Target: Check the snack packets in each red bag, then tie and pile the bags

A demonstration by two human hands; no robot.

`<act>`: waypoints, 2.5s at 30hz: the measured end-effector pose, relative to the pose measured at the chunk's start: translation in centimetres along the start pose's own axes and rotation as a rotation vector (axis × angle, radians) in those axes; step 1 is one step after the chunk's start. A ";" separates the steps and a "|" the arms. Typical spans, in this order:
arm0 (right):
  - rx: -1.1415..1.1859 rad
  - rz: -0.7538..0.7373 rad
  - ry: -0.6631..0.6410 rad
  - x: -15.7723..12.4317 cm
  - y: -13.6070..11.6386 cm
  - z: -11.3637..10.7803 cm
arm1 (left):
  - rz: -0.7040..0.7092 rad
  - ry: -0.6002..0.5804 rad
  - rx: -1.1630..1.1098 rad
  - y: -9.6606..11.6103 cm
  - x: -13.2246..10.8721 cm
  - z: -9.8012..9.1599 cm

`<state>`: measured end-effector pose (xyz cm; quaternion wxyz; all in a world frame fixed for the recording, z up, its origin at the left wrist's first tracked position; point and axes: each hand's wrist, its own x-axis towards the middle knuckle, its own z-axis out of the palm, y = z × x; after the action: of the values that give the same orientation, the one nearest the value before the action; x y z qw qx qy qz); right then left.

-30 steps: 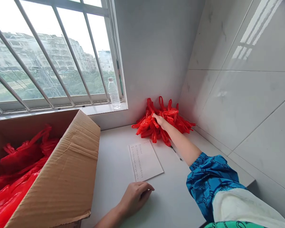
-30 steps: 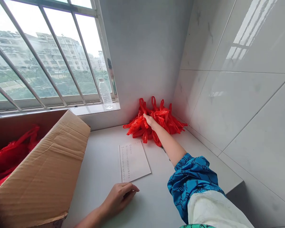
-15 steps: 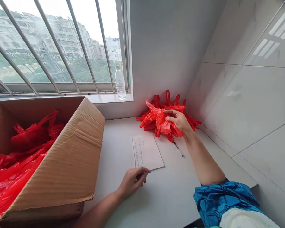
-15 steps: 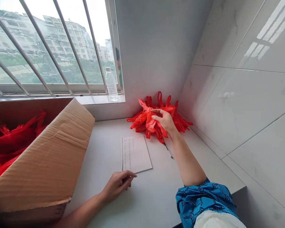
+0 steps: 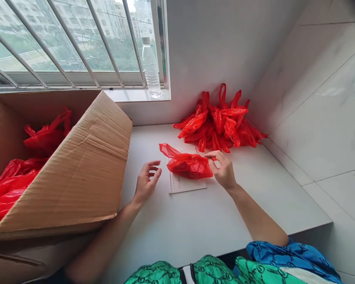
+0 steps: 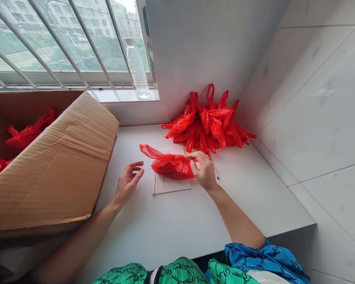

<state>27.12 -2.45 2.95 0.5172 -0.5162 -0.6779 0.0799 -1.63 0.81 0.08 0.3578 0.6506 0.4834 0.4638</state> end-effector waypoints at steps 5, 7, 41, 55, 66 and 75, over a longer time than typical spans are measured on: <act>-0.189 -0.125 -0.145 -1.2 0.0 1.3 | 0.081 -0.201 0.133 0.9 1.4 2.3; -0.273 -0.139 -0.279 -1.4 0.5 1.9 | 0.017 -0.261 0.123 0.5 1.8 3.1; -0.107 0.055 -0.516 -0.9 0.2 0.2 | -0.103 -0.298 -0.069 0.4 1.5 1.3; -0.309 0.026 -0.452 -1.8 -0.7 2.3 | 0.419 -0.420 0.599 2.5 -0.1 5.7; -0.331 -0.056 -0.243 -1.7 -0.6 3.6 | 0.505 -0.303 0.811 3.5 0.3 5.3; -0.476 -0.032 -0.417 -4.2 1.6 7.4 | 0.503 -0.352 0.763 0.1 0.9 6.2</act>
<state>21.97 -1.86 -4.02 0.2331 -0.5845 -0.7770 0.0152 4.35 1.53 -1.57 0.0470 0.9004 0.3789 0.2084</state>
